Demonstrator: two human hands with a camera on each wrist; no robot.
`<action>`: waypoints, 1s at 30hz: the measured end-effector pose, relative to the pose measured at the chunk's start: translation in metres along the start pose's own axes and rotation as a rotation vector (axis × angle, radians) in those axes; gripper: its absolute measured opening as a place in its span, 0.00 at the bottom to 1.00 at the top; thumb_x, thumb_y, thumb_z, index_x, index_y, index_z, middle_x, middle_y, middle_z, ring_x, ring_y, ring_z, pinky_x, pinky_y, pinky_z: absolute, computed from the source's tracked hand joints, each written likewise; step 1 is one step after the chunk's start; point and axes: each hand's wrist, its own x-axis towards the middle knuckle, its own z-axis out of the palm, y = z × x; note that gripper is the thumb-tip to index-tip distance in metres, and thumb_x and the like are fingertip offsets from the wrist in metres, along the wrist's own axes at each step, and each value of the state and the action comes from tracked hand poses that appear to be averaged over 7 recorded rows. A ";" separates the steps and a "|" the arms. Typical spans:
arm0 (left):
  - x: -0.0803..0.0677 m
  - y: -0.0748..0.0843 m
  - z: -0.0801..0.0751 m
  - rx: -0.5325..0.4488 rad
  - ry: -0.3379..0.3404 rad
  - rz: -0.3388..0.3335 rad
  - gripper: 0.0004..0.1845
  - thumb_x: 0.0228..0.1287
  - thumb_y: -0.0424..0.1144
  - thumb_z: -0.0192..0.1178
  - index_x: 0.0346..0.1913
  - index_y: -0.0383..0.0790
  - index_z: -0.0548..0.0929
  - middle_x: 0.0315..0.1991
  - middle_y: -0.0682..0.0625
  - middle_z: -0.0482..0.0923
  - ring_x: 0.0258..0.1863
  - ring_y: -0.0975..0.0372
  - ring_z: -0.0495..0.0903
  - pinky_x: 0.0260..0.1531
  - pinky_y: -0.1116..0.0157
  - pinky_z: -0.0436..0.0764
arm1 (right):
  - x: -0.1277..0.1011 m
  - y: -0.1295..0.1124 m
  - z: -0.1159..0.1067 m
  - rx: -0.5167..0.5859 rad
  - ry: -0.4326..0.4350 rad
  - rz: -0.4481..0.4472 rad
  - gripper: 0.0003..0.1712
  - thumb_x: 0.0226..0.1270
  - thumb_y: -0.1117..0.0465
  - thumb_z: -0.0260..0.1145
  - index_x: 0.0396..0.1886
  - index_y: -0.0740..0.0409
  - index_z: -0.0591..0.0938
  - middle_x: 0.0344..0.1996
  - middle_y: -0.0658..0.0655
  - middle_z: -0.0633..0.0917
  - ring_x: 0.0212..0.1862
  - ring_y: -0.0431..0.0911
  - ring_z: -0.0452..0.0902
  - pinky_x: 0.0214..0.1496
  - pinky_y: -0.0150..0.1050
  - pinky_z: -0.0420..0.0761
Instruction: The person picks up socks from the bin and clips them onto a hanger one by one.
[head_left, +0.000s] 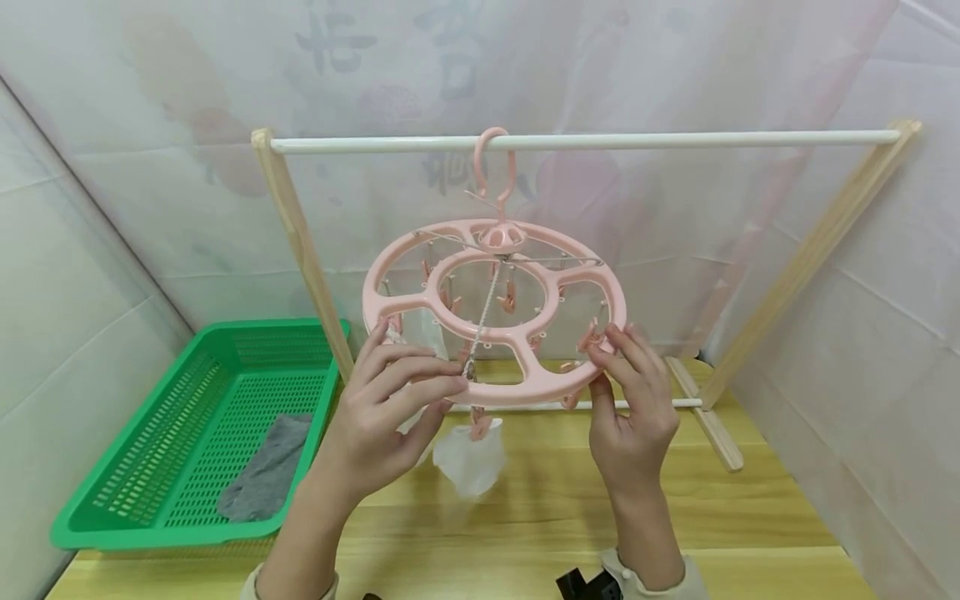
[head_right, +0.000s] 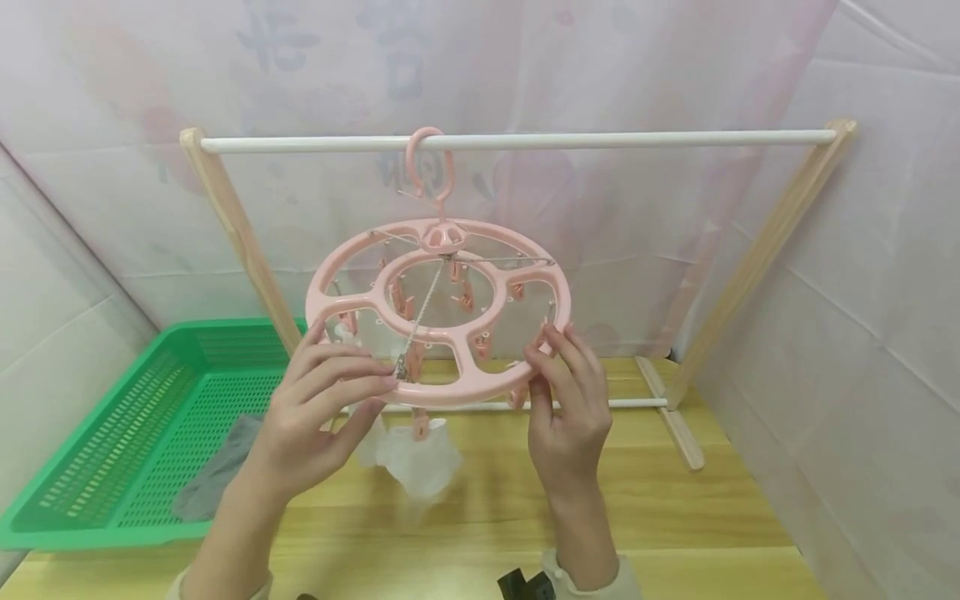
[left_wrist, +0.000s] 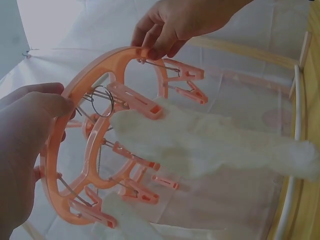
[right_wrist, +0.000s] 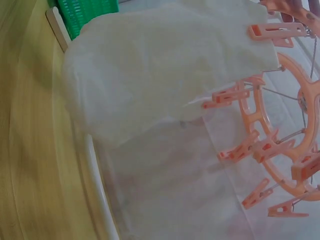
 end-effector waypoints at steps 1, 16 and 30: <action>0.000 0.000 0.000 -0.001 0.003 -0.008 0.07 0.70 0.36 0.60 0.44 0.43 0.87 0.43 0.47 0.86 0.46 0.50 0.79 0.65 0.32 0.61 | 0.000 0.000 0.000 0.001 -0.002 -0.003 0.05 0.58 0.77 0.68 0.34 0.70 0.87 0.43 0.71 0.86 0.55 0.69 0.79 0.64 0.51 0.77; 0.010 0.030 -0.004 0.016 0.107 -0.064 0.07 0.70 0.37 0.60 0.43 0.41 0.87 0.47 0.43 0.83 0.53 0.44 0.78 0.67 0.39 0.64 | 0.000 -0.006 0.004 0.016 -0.003 -0.034 0.08 0.65 0.65 0.70 0.34 0.68 0.88 0.42 0.71 0.85 0.53 0.70 0.77 0.64 0.50 0.77; 0.018 0.056 0.026 0.171 0.069 0.020 0.10 0.67 0.33 0.59 0.45 0.45 0.88 0.46 0.47 0.85 0.50 0.49 0.82 0.58 0.45 0.78 | 0.000 -0.011 0.002 0.032 -0.020 -0.052 0.13 0.67 0.59 0.69 0.32 0.67 0.89 0.39 0.69 0.86 0.51 0.70 0.76 0.63 0.43 0.77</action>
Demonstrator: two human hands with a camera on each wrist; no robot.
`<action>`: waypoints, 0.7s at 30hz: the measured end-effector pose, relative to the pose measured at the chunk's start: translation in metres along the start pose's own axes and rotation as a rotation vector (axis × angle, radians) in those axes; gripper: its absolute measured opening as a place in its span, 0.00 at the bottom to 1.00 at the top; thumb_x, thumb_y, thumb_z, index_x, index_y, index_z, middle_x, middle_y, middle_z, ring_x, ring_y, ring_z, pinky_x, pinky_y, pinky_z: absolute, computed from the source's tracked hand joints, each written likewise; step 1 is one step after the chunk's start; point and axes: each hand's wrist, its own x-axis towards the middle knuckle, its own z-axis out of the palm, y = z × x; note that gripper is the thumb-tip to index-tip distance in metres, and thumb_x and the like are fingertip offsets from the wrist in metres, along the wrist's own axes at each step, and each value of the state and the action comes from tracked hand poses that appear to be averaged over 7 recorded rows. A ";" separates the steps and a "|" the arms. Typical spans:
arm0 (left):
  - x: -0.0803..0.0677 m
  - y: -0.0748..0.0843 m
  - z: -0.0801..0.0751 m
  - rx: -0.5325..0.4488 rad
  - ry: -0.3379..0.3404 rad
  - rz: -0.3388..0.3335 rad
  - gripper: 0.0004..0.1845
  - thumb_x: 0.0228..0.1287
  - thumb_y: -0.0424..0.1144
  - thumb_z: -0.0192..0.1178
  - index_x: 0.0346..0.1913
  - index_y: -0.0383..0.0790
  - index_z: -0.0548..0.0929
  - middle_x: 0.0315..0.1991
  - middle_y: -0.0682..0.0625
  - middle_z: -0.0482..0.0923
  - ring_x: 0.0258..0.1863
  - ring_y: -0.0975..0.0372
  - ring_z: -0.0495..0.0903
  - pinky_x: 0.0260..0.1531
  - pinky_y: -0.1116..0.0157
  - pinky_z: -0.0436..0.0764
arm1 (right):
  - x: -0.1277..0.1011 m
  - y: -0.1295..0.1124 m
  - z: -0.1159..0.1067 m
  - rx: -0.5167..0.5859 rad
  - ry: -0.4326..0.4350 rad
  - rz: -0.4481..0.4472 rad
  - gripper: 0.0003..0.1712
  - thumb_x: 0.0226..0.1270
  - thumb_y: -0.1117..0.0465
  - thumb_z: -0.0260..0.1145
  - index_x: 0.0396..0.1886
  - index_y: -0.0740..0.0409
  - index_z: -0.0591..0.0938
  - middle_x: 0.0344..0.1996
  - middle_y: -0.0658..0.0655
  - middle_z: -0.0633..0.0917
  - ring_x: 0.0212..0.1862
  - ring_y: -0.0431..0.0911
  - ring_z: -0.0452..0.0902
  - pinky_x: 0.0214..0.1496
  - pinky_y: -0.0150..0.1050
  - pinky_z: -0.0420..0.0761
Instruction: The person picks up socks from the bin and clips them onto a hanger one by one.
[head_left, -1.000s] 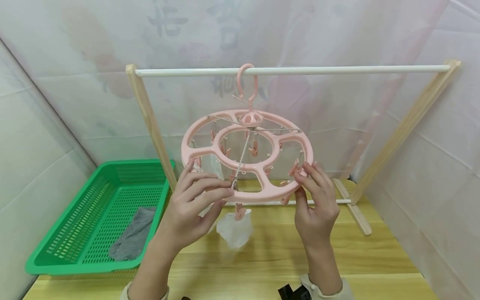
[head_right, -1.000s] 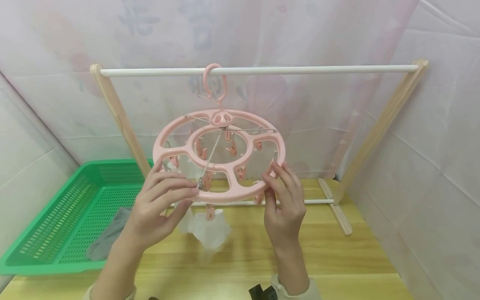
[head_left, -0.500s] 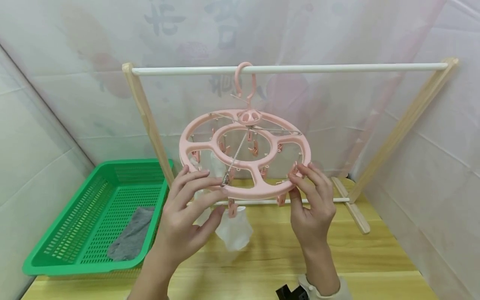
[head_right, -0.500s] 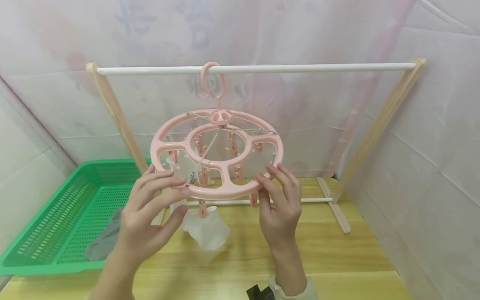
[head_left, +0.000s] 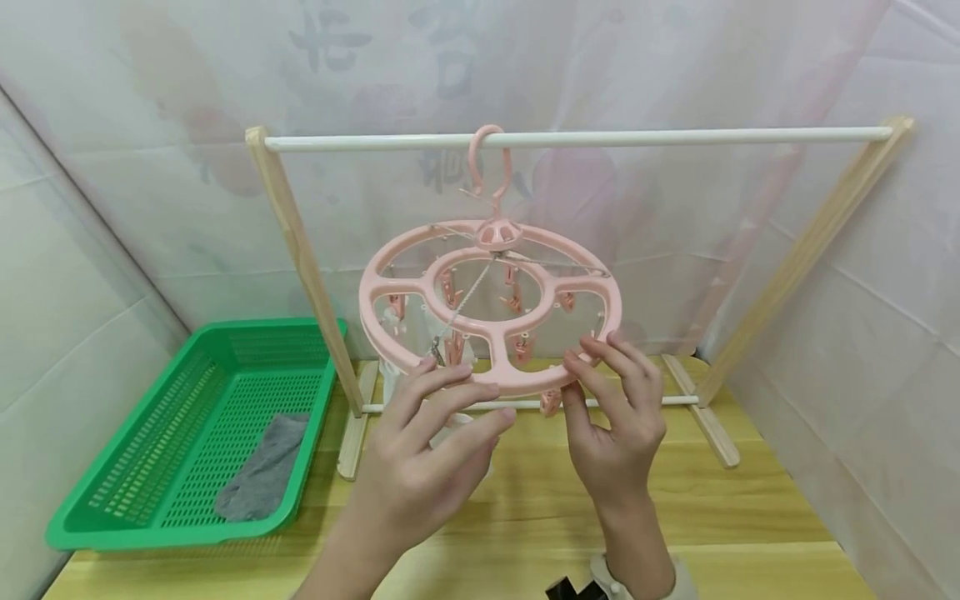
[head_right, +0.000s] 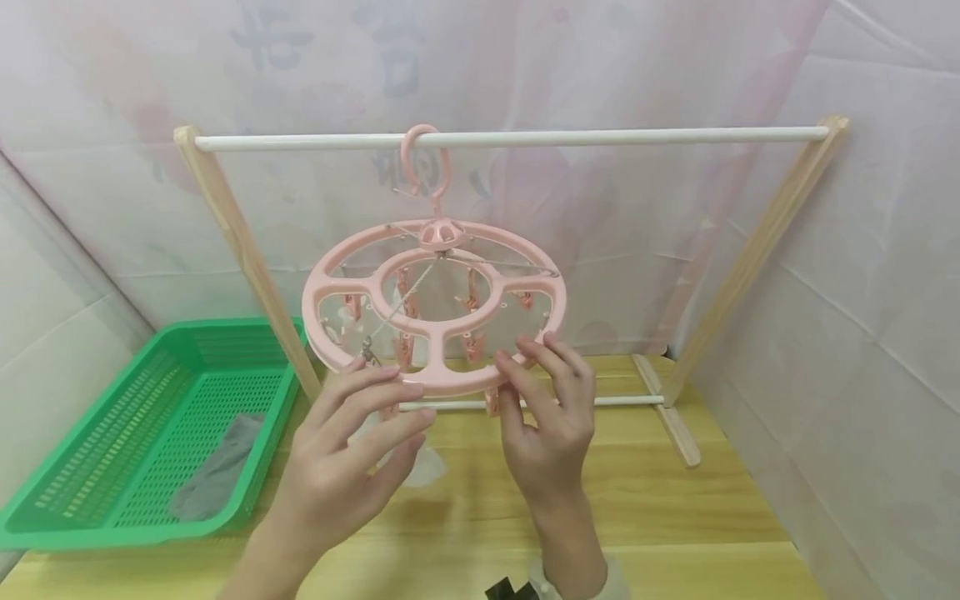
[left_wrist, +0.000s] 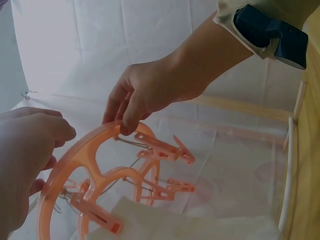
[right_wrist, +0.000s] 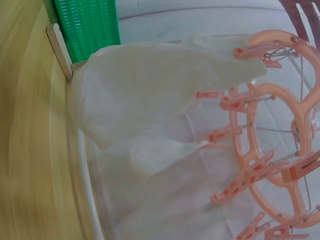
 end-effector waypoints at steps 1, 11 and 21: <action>0.000 0.001 0.001 0.017 -0.008 -0.005 0.10 0.67 0.33 0.59 0.45 0.45 0.88 0.46 0.47 0.85 0.51 0.49 0.82 0.58 0.45 0.77 | 0.000 -0.001 0.000 -0.002 -0.002 -0.004 0.13 0.67 0.59 0.69 0.32 0.67 0.89 0.39 0.69 0.86 0.51 0.70 0.76 0.63 0.42 0.77; 0.001 0.000 0.006 0.106 -0.111 -0.080 0.13 0.64 0.29 0.62 0.47 0.47 0.87 0.48 0.50 0.84 0.50 0.53 0.82 0.60 0.43 0.75 | -0.002 -0.009 0.004 0.010 -0.010 -0.050 0.14 0.68 0.60 0.68 0.29 0.67 0.89 0.36 0.69 0.86 0.49 0.69 0.76 0.62 0.42 0.77; 0.002 -0.005 0.008 0.143 -0.084 -0.112 0.14 0.63 0.26 0.63 0.47 0.45 0.88 0.46 0.50 0.84 0.46 0.53 0.82 0.54 0.48 0.78 | 0.000 -0.015 0.007 0.007 0.023 -0.087 0.12 0.66 0.62 0.69 0.27 0.67 0.89 0.33 0.68 0.86 0.47 0.68 0.77 0.60 0.42 0.78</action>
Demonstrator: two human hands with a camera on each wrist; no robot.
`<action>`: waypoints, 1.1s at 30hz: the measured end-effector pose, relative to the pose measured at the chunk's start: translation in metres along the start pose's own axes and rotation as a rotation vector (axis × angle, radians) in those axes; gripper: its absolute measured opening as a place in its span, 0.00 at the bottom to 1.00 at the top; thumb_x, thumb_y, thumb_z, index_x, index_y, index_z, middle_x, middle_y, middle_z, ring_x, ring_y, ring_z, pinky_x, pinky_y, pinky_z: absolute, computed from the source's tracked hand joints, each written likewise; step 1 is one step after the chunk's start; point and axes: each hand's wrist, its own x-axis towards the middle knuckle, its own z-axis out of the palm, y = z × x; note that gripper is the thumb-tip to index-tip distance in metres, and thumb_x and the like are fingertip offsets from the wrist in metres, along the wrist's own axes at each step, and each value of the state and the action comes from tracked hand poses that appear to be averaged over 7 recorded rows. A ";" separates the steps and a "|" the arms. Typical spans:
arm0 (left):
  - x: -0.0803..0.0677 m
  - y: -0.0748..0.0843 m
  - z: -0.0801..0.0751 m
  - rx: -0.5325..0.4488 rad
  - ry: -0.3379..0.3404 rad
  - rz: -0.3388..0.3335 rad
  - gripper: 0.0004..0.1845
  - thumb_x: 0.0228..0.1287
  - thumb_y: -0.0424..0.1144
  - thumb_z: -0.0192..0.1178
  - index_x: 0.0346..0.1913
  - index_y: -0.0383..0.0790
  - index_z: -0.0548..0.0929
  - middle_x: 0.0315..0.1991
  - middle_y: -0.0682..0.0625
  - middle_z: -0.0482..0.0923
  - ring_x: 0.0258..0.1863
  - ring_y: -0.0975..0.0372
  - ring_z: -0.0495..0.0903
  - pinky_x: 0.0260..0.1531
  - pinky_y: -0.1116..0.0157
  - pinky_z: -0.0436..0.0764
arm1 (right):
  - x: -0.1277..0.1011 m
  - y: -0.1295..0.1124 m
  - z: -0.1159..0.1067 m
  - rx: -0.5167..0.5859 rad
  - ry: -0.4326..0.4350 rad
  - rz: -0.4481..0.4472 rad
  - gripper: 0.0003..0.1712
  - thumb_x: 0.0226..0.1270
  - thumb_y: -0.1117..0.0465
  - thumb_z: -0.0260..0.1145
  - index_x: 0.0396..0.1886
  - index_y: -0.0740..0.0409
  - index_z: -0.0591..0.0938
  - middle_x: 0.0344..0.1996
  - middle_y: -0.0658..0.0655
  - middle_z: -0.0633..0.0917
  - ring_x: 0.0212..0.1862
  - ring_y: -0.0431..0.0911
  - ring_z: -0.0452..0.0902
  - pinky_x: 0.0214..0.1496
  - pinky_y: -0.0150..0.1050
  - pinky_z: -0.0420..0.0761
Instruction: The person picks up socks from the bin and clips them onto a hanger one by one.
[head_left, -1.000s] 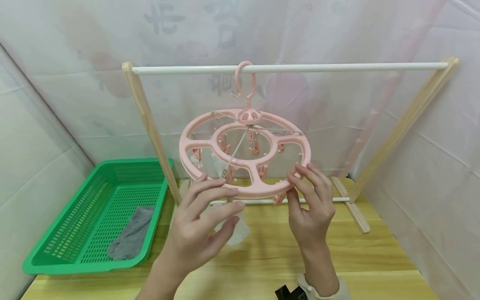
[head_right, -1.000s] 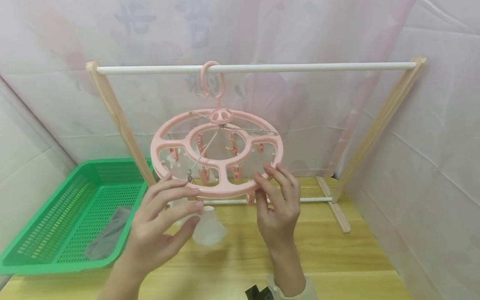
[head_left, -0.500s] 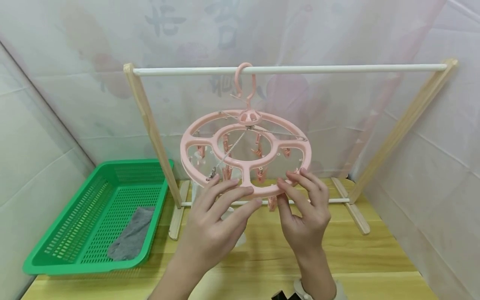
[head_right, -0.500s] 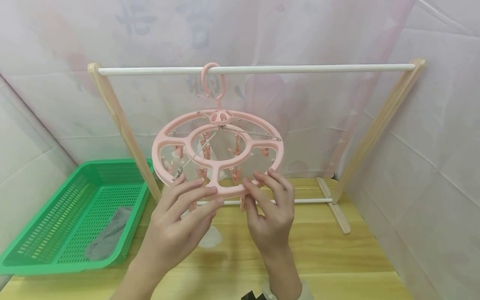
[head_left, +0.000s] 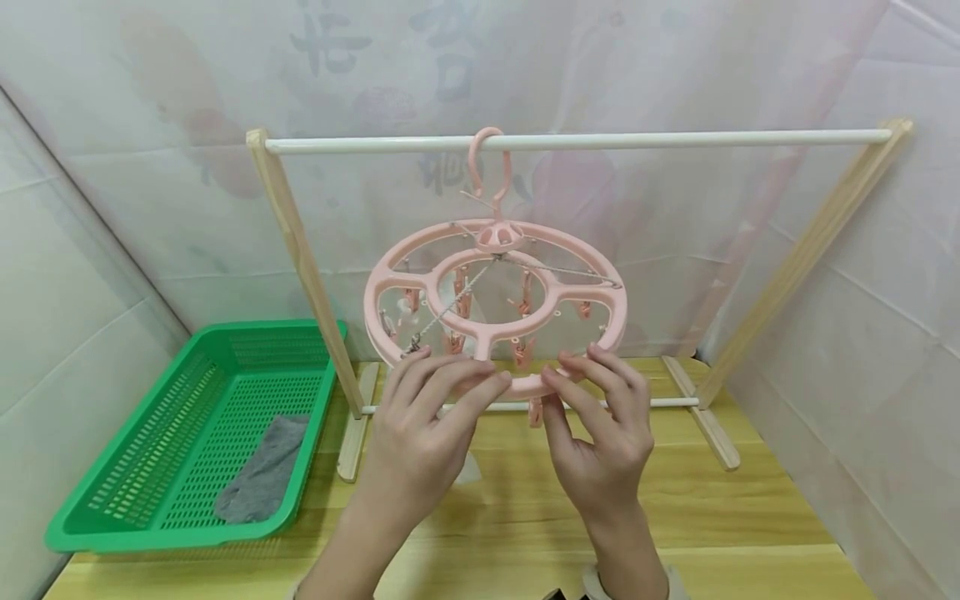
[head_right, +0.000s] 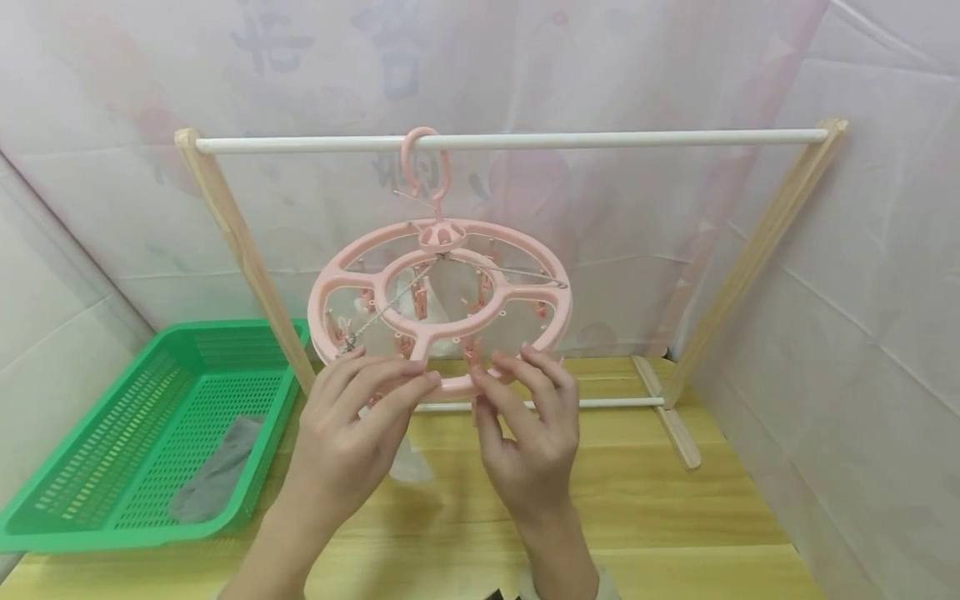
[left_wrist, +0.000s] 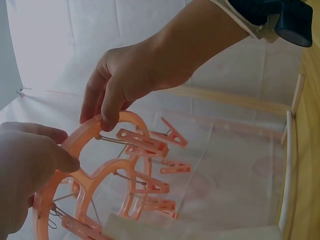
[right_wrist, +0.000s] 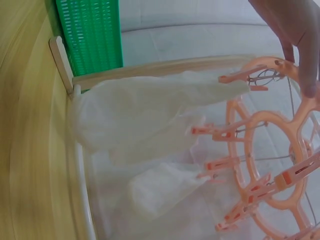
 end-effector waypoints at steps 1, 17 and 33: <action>0.000 -0.001 0.000 0.002 0.003 -0.002 0.15 0.62 0.25 0.63 0.47 0.45 0.88 0.45 0.50 0.84 0.45 0.53 0.82 0.54 0.48 0.78 | 0.000 0.000 0.000 0.002 0.003 -0.005 0.11 0.66 0.62 0.70 0.28 0.67 0.89 0.33 0.68 0.87 0.47 0.68 0.78 0.60 0.42 0.78; 0.001 -0.017 -0.005 -0.047 0.050 -0.039 0.13 0.69 0.26 0.55 0.42 0.43 0.88 0.41 0.47 0.84 0.40 0.52 0.82 0.57 0.41 0.77 | -0.001 0.004 0.005 0.205 0.212 0.066 0.13 0.58 0.71 0.66 0.18 0.75 0.78 0.20 0.66 0.80 0.28 0.52 0.78 0.41 0.30 0.81; -0.003 -0.024 -0.009 -0.117 0.059 -0.059 0.15 0.65 0.25 0.53 0.41 0.42 0.88 0.41 0.47 0.84 0.42 0.52 0.81 0.62 0.44 0.73 | -0.029 0.029 -0.009 0.436 -0.317 0.344 0.08 0.59 0.74 0.61 0.33 0.67 0.86 0.24 0.61 0.87 0.27 0.40 0.84 0.33 0.28 0.83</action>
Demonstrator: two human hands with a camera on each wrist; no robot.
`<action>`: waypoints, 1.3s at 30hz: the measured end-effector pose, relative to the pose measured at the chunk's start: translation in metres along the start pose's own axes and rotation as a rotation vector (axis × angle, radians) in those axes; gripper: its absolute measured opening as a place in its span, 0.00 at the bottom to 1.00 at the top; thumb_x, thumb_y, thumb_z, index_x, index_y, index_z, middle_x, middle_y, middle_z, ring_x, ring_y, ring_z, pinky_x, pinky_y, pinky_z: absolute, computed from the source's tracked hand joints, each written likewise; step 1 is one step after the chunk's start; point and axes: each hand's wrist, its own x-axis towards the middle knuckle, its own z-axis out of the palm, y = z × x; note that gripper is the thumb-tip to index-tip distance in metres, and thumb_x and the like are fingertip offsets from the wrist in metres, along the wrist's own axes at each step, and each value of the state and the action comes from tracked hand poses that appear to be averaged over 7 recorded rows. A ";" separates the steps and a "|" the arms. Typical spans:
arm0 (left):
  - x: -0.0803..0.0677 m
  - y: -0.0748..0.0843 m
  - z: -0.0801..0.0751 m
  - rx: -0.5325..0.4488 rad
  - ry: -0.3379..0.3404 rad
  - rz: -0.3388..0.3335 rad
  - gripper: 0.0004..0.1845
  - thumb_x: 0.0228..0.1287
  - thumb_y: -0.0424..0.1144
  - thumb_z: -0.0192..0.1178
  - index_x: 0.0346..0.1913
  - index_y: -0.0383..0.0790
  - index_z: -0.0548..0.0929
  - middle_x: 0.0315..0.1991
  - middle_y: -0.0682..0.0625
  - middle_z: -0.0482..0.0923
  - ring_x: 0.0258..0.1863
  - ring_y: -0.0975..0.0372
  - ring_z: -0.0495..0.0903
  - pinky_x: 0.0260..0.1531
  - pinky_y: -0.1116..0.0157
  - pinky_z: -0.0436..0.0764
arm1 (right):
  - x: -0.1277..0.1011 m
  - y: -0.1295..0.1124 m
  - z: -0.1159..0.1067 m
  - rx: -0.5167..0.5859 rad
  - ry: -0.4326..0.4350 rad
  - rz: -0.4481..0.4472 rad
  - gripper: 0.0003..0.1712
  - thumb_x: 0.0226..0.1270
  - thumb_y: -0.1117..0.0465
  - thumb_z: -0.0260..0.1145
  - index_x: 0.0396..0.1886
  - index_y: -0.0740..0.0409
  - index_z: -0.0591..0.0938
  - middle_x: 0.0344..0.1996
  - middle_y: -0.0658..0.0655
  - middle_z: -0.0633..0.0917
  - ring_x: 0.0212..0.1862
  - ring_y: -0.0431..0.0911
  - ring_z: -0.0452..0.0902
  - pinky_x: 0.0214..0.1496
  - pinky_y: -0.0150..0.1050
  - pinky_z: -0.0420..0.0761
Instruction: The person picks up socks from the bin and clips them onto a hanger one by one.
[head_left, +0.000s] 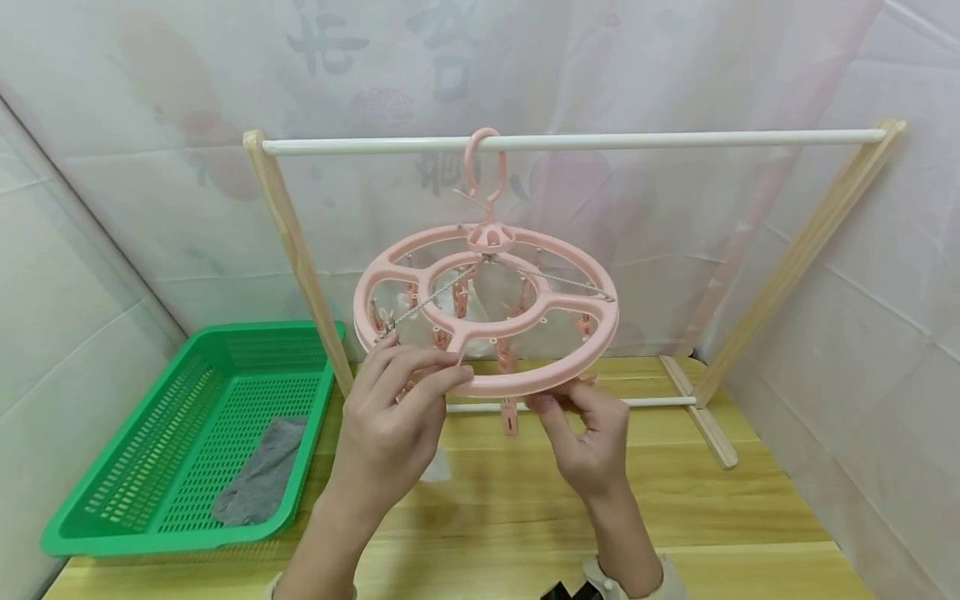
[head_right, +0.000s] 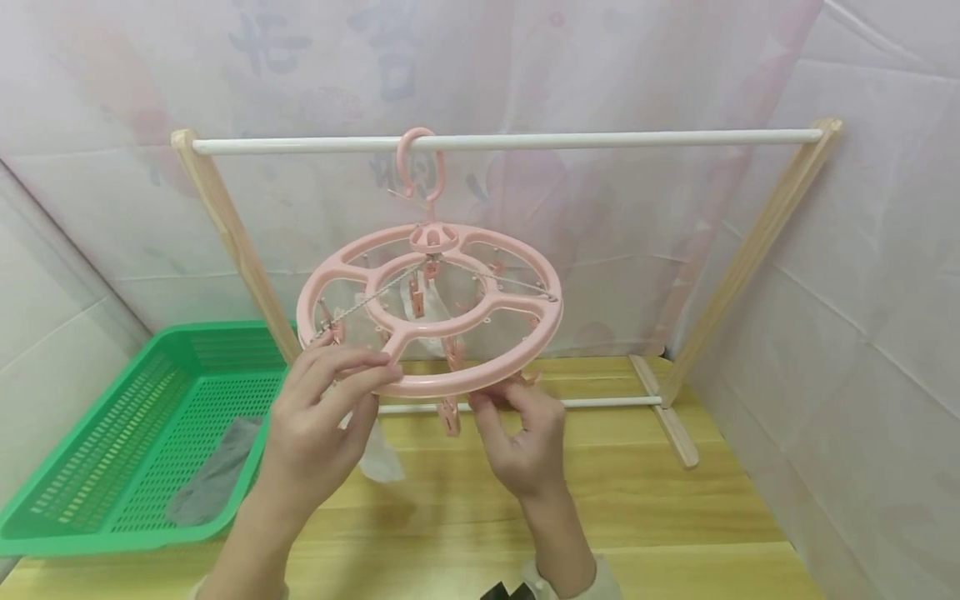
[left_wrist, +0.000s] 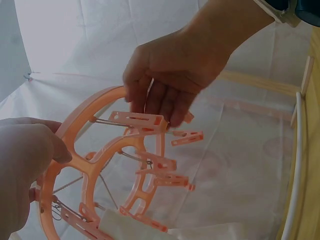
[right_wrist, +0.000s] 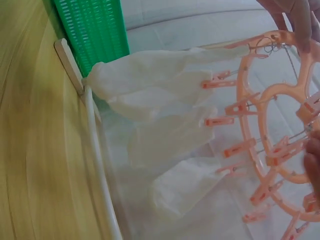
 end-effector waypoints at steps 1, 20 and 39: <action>0.000 0.000 0.000 -0.001 -0.003 -0.003 0.15 0.65 0.25 0.53 0.41 0.42 0.88 0.41 0.47 0.84 0.42 0.52 0.81 0.62 0.44 0.73 | -0.001 0.000 0.000 0.024 -0.055 0.047 0.08 0.62 0.73 0.62 0.36 0.67 0.86 0.26 0.61 0.87 0.29 0.40 0.84 0.33 0.29 0.83; -0.005 -0.002 0.001 -0.005 -0.027 0.003 0.14 0.69 0.28 0.52 0.41 0.43 0.88 0.42 0.48 0.84 0.42 0.52 0.81 0.61 0.43 0.74 | -0.002 -0.008 0.000 0.121 -0.284 0.321 0.15 0.53 0.76 0.74 0.40 0.61 0.86 0.33 0.56 0.88 0.35 0.43 0.87 0.39 0.38 0.87; -0.019 0.000 -0.013 -0.073 0.026 0.092 0.08 0.71 0.34 0.58 0.43 0.40 0.88 0.46 0.41 0.83 0.48 0.45 0.80 0.64 0.51 0.74 | -0.003 -0.007 0.003 0.093 -0.342 0.315 0.10 0.59 0.72 0.73 0.39 0.57 0.86 0.32 0.53 0.89 0.36 0.44 0.88 0.36 0.40 0.88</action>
